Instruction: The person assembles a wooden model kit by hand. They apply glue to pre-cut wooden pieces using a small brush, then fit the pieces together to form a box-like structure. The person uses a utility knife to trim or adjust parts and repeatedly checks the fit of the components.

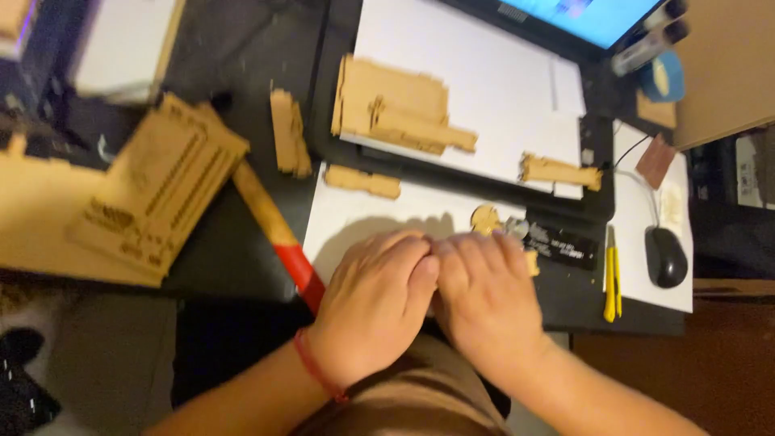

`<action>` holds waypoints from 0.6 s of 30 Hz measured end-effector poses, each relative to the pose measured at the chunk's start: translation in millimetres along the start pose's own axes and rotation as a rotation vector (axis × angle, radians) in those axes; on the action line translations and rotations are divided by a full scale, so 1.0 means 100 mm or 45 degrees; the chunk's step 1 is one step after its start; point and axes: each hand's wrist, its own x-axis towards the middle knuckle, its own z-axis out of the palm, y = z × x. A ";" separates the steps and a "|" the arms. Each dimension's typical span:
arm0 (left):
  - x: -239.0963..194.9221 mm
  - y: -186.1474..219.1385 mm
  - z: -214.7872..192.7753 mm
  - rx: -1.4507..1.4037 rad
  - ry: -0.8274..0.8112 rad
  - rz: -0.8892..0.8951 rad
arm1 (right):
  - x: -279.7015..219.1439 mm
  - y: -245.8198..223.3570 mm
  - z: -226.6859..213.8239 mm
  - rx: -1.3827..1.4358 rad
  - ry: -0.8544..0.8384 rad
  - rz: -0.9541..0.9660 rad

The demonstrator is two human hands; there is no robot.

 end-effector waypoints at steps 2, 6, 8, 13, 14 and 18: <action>-0.02 0.03 0.00 0.010 0.073 -0.005 | -0.05 0.00 0.03 -0.029 -0.013 0.040; 0.02 0.22 0.01 0.055 0.373 0.246 | -0.16 0.05 0.13 0.129 -0.011 0.042; 0.22 0.36 -0.01 0.035 0.107 0.438 | -0.15 0.09 0.10 0.153 -0.014 0.065; 0.53 0.49 0.17 0.157 -0.172 0.628 | -0.08 0.25 -0.03 0.261 -0.061 0.100; 0.55 0.48 0.17 0.175 -0.217 0.598 | -0.06 0.29 -0.06 0.302 -0.085 0.111; 0.61 0.48 0.12 0.241 -0.223 0.606 | -0.06 0.46 -0.14 0.439 -0.159 0.178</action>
